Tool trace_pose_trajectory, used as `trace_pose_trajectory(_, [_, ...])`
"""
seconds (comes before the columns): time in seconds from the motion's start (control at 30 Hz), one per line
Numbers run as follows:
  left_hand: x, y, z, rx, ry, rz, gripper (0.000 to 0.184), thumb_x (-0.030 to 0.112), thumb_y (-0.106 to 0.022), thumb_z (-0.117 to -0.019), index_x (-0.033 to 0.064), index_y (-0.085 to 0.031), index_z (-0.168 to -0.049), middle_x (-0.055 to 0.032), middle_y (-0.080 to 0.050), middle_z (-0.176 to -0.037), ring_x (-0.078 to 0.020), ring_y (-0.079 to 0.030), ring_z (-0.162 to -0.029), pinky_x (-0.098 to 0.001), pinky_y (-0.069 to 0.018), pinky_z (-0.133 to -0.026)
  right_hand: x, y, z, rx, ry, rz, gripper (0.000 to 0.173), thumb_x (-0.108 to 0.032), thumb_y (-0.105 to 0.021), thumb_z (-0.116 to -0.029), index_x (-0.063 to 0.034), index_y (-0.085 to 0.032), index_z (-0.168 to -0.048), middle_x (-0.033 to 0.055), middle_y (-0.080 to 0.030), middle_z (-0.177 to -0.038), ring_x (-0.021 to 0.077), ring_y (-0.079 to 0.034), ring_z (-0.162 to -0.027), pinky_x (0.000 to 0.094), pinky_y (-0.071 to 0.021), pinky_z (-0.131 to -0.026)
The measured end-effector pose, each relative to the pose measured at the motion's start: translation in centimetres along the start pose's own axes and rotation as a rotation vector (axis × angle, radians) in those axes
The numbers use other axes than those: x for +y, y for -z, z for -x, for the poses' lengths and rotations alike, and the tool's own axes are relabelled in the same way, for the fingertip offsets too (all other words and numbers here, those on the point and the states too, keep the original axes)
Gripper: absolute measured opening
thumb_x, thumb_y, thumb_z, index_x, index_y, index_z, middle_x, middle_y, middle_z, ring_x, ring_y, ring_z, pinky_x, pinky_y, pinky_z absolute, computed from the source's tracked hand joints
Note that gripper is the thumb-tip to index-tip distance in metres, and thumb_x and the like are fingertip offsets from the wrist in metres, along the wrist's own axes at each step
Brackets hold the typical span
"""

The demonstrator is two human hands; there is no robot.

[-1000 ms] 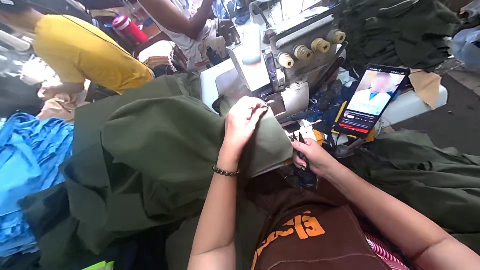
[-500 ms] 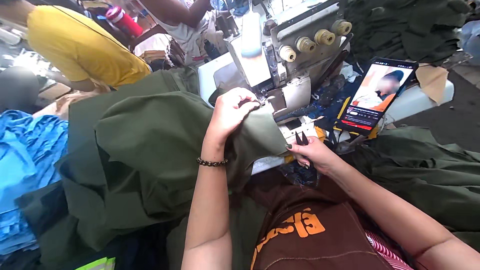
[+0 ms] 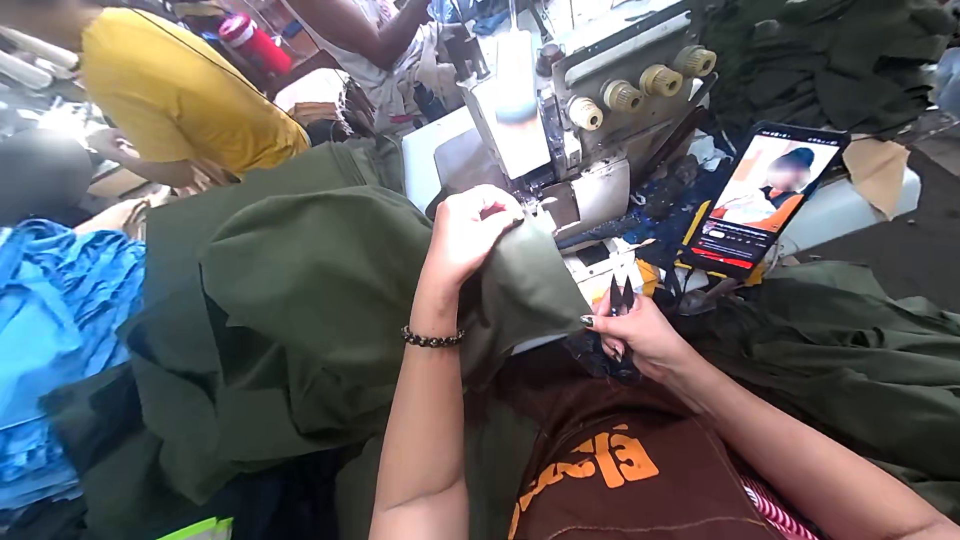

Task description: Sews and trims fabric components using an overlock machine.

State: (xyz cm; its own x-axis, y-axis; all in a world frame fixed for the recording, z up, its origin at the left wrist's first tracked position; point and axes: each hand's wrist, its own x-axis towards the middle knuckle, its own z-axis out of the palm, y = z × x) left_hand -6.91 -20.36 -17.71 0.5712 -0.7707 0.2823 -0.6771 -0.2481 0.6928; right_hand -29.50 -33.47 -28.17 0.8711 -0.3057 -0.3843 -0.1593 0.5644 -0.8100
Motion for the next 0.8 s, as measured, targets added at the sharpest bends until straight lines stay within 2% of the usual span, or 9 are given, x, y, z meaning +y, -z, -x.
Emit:
trace_pose_trajectory(0.1, [1.6,0.6,2.3,-0.022,0.007,0.018,0.007,-0.003,-0.068,-0.0912,0.0031,-0.072,-0.092,-0.0055,-0.072,-0.092,-0.0108,-0.068,-0.082,-0.0295,-0.0563,-0.077,-0.1,0.1,0.5,0.005,0.033,0.032,0.031,0.009,-0.075,-0.0789,-0.0055,-0.054,-0.096,0.0034,-0.066,-0.076,0.0067,-0.051,-0.042,0.021,-0.0463,-0.039])
trace_pose_trajectory(0.23, [1.6,0.4,2.5,0.001,0.025,-0.006,0.007,-0.001,-0.071,-0.0891,0.005,-0.073,-0.091,-0.0042,-0.073,-0.099,-0.0096,-0.068,-0.087,-0.0291,-0.0569,-0.079,0.0,0.8,0.7,-0.055,0.042,0.1,0.041,0.007,-0.075,-0.0795,-0.0032,-0.06,-0.116,0.0014,-0.068,-0.075,0.0064,-0.053,-0.045,0.0208,-0.0463,-0.04])
trace_pose_trajectory(0.33, [1.7,0.0,2.1,0.002,0.06,-0.064,0.006,0.003,-0.074,-0.0894,0.0085,-0.074,-0.092,-0.0023,-0.073,-0.101,-0.0112,-0.068,-0.088,-0.0344,-0.0564,-0.079,0.2,0.9,0.6,-0.076,0.032,0.119,0.038,0.004,-0.075,-0.0816,-0.0029,-0.064,-0.117,-0.0001,-0.066,-0.073,0.0056,-0.052,-0.045,0.0206,-0.0468,-0.041])
trace_pose_trajectory(0.4, [1.9,-0.2,1.8,-0.001,0.079,-0.083,0.006,0.005,-0.075,-0.0885,0.0097,-0.075,-0.092,-0.0023,-0.072,-0.095,-0.0129,-0.068,-0.084,-0.0372,-0.0551,-0.075,0.2,0.8,0.7,-0.077,0.02,0.133,0.036,0.004,-0.075,-0.0826,-0.0027,-0.065,-0.117,-0.0008,-0.066,-0.073,0.005,-0.052,-0.045,0.0201,-0.047,-0.041])
trace_pose_trajectory(0.5, [1.8,-0.7,1.7,0.027,0.071,-0.103,0.012,0.004,-0.077,-0.0856,0.0111,-0.069,-0.091,-0.002,-0.068,-0.084,-0.0137,-0.061,-0.069,-0.0343,-0.0505,-0.06,0.4,0.7,0.6,-0.091,0.005,0.125,0.036,0.005,-0.074,-0.0836,-0.0012,-0.066,-0.118,-0.0009,-0.068,-0.073,0.0049,-0.053,-0.045,0.0202,-0.0469,-0.042])
trace_pose_trajectory(0.53, [1.6,-1.0,1.7,0.047,0.037,-0.135,0.011,0.006,-0.078,-0.0861,0.0112,-0.069,-0.091,-0.002,-0.068,-0.086,-0.0137,-0.062,-0.071,-0.0341,-0.0514,-0.062,0.5,0.7,0.6,-0.097,0.0,0.125,0.035,0.005,-0.073,-0.084,-0.0009,-0.066,-0.117,-0.0009,-0.069,-0.073,0.0046,-0.053,-0.046,0.0202,-0.0471,-0.042])
trace_pose_trajectory(0.6, [1.1,-2.0,2.2,0.106,-0.102,-0.284,0.006,0.01,-0.073,-0.092,0.0098,-0.074,-0.097,-0.0051,-0.069,-0.1,-0.0169,-0.067,-0.093,-0.0371,-0.0565,-0.081,0.4,0.6,0.6,-0.113,-0.006,0.134,0.032,0.005,-0.073,-0.0847,-0.0004,-0.067,-0.115,-0.0006,-0.069,-0.075,0.0044,-0.054,-0.046,0.02,-0.0476,-0.043])
trace_pose_trajectory(0.67, [1.1,-4.1,3.1,0.239,-0.195,-0.531,0.014,0.013,-0.065,-0.0983,0.0072,-0.078,-0.103,-0.0128,-0.071,-0.108,-0.0286,-0.065,-0.106,-0.0468,-0.0517,-0.093,0.5,0.7,0.6,-0.142,0.014,0.153,0.026,0.003,-0.073,-0.0855,-0.0018,-0.07,-0.111,-0.0009,-0.069,-0.075,0.004,-0.054,-0.047,0.0197,-0.0485,-0.044])
trace_pose_trajectory(0.8, [2.0,-9.0,5.7,0.407,-0.082,-0.834,0.027,0.014,-0.059,-0.1011,0.0133,-0.075,-0.123,-0.009,-0.07,-0.128,-0.0273,-0.063,-0.122,-0.0494,-0.0425,-0.105,0.2,0.7,0.8,-0.165,0.074,0.173,0.018,0.0,-0.071,-0.089,-0.0035,-0.072,-0.106,-0.0018,-0.071,-0.077,0.0022,-0.055,-0.047,0.0183,-0.0487,-0.045])
